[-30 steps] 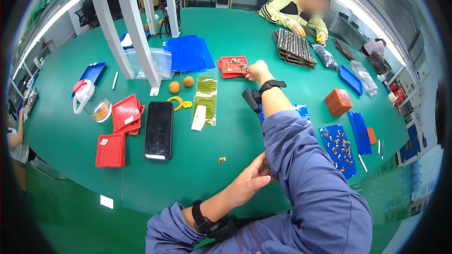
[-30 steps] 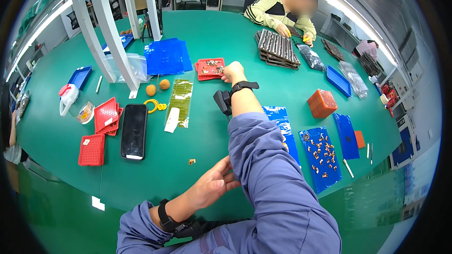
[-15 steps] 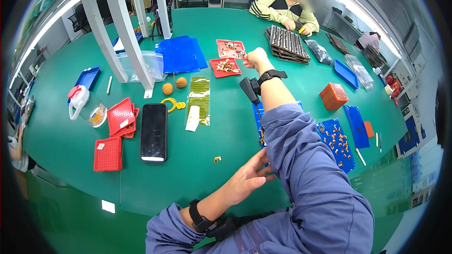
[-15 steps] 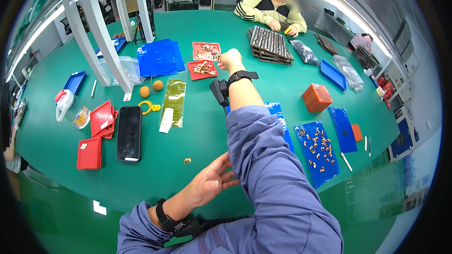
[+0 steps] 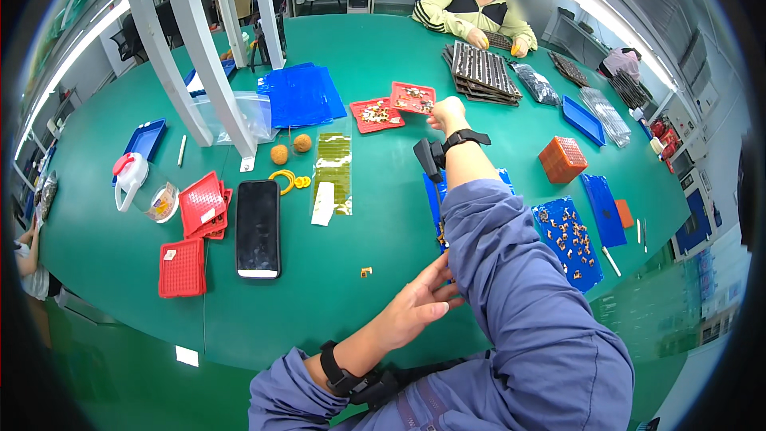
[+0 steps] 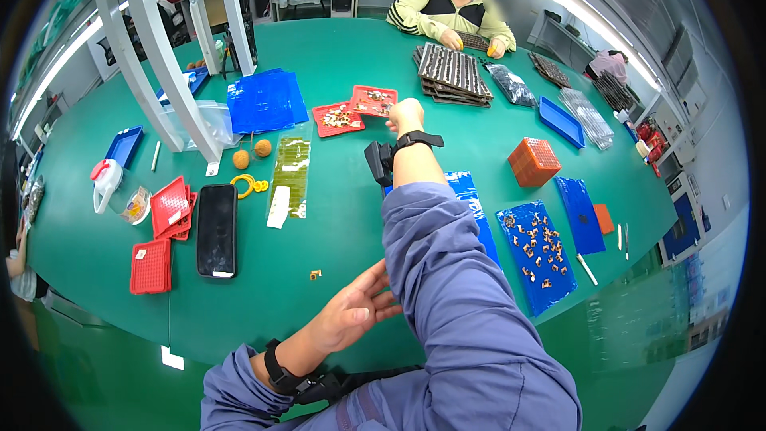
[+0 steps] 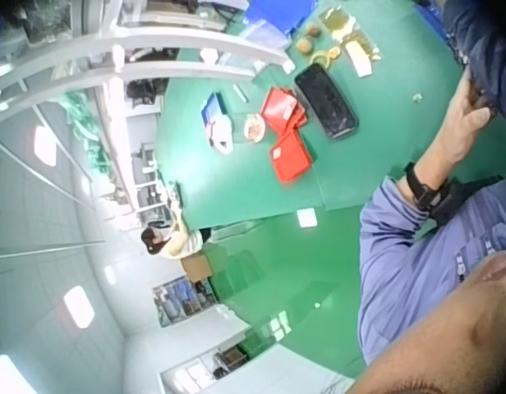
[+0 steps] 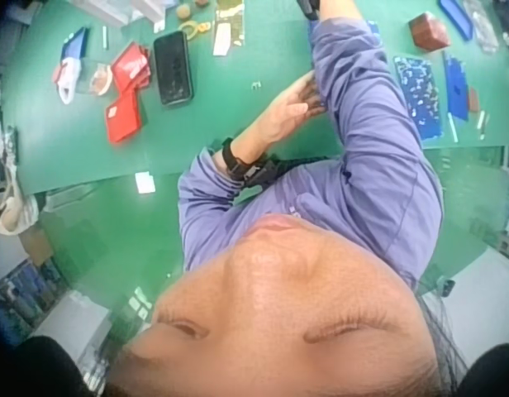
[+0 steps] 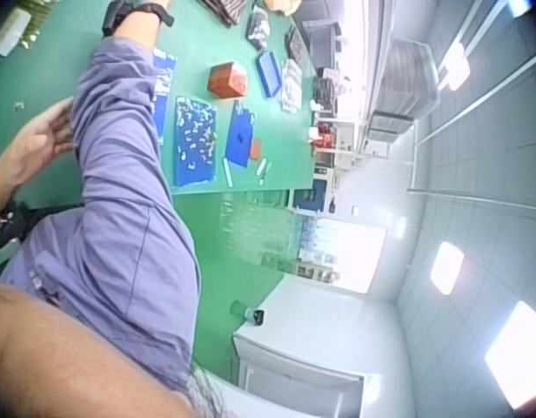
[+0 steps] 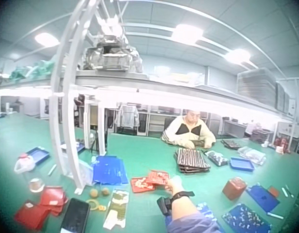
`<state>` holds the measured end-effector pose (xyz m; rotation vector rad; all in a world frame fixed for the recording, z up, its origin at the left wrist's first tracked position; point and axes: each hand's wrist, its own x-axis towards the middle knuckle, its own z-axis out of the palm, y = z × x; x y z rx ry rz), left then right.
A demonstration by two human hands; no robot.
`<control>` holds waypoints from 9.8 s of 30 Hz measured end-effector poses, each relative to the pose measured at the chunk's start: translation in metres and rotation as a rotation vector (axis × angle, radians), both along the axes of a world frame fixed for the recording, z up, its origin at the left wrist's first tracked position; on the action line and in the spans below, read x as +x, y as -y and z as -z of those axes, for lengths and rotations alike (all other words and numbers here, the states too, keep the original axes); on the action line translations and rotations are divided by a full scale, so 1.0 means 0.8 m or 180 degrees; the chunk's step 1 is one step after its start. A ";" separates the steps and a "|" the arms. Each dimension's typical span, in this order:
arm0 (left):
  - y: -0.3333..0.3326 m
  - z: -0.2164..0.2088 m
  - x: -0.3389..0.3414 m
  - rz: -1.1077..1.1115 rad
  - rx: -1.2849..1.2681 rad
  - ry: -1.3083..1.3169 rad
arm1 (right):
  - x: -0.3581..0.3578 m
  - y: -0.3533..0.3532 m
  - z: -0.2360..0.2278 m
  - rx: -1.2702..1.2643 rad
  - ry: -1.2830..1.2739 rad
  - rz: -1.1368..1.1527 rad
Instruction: The person sits at a green workbench and uses a white marker to apply substance to small electronic components picked from a red tray. The person places the treated components onto a blue sheet. The person also handles a small white strip and organizes red trays on the table.
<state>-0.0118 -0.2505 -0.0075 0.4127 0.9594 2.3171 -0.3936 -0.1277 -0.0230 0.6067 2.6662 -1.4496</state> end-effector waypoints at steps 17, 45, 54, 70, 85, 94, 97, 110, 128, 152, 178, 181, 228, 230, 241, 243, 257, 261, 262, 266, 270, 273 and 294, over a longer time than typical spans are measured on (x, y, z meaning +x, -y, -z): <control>0.002 0.008 -0.001 0.0126 -0.0037 -0.0056 | 0.027 -0.017 0.010 0.1619 -0.0271 0.0389; 0.003 0.015 -0.001 -0.0027 0.0116 -0.0128 | 0.000 0.076 0.015 0.0909 -0.0001 -0.0810; 0.001 0.014 -0.001 0.0271 0.0083 -0.0312 | 0.016 0.036 -0.106 0.0688 -0.0205 -0.1173; 0.010 0.022 -0.011 0.0013 -0.0111 -0.1077 | 0.185 -0.149 -0.263 0.0762 -0.0476 -0.1334; 0.017 0.027 -0.017 -0.0481 -0.0400 -0.1151 | 0.414 -0.331 -0.193 0.0253 -0.0928 -0.1040; 0.055 0.015 0.031 -0.1665 -0.4374 -0.2286 | 0.504 -0.328 -0.098 -0.0184 -0.0977 -0.0967; 0.073 0.022 0.052 -0.1841 -0.5118 -0.2168 | 0.520 -0.312 -0.073 -0.0481 -0.0971 -0.0974; 0.051 0.031 0.021 -0.1603 -0.5097 -0.1973 | 0.528 -0.255 -0.036 -0.0961 -0.0822 -0.1613; 0.098 0.031 0.008 -0.1999 -0.5128 -0.1331 | 0.526 -0.273 -0.035 -0.0779 -0.0929 -0.1522; 0.069 0.044 0.096 -0.3010 -0.2799 -0.0769 | 0.529 -0.141 -0.014 -0.0529 -0.0824 -0.2383; 0.109 0.039 0.116 -0.1989 -0.4201 -0.2434 | 0.410 -0.042 -0.038 0.0668 -0.0201 -0.4386; 0.128 0.044 0.120 -0.2082 -0.4113 -0.2401 | 0.391 -0.016 -0.027 0.0002 0.0997 -0.4227; -0.086 0.077 0.077 -0.2974 -0.2688 -0.1926 | 0.475 -0.608 0.016 0.2457 -0.1052 -0.0843; -0.094 0.080 0.079 -0.2934 -0.2499 -0.1801 | 0.461 -0.605 0.017 0.2561 -0.0820 -0.1018; -0.182 0.034 0.088 -0.1247 -0.0241 -0.0151 | 0.542 -0.432 -0.056 -0.0325 -0.1302 -0.2156; -0.200 0.035 0.085 -0.1004 0.0046 0.0088 | 0.536 -0.391 -0.053 -0.0787 -0.1013 -0.2758; -0.199 0.043 0.073 -0.0644 0.0128 0.0345 | 0.503 -0.321 -0.023 -0.1553 -0.0876 -0.3065; -0.194 0.043 0.067 -0.0644 0.0057 0.0300 | 0.492 -0.317 -0.027 -0.1306 -0.1260 -0.3155; -0.193 0.042 0.065 -0.0664 0.0011 0.0289 | 0.490 -0.315 -0.024 -0.1339 -0.1314 -0.3124; -0.191 0.043 0.058 -0.0647 0.0012 0.0334 | 0.488 -0.314 -0.023 -0.1630 -0.0385 -0.2994; -0.191 0.044 0.056 -0.0681 -0.0098 0.0410 | 0.491 -0.311 -0.019 -0.1816 -0.0604 -0.2807; -0.189 0.042 0.054 -0.0628 -0.0161 0.0387 | 0.488 -0.311 -0.020 -0.1716 -0.0465 -0.2883; -0.182 0.044 0.050 -0.0699 -0.0322 0.0558 | 0.484 -0.313 -0.004 -0.1839 -0.0223 -0.3067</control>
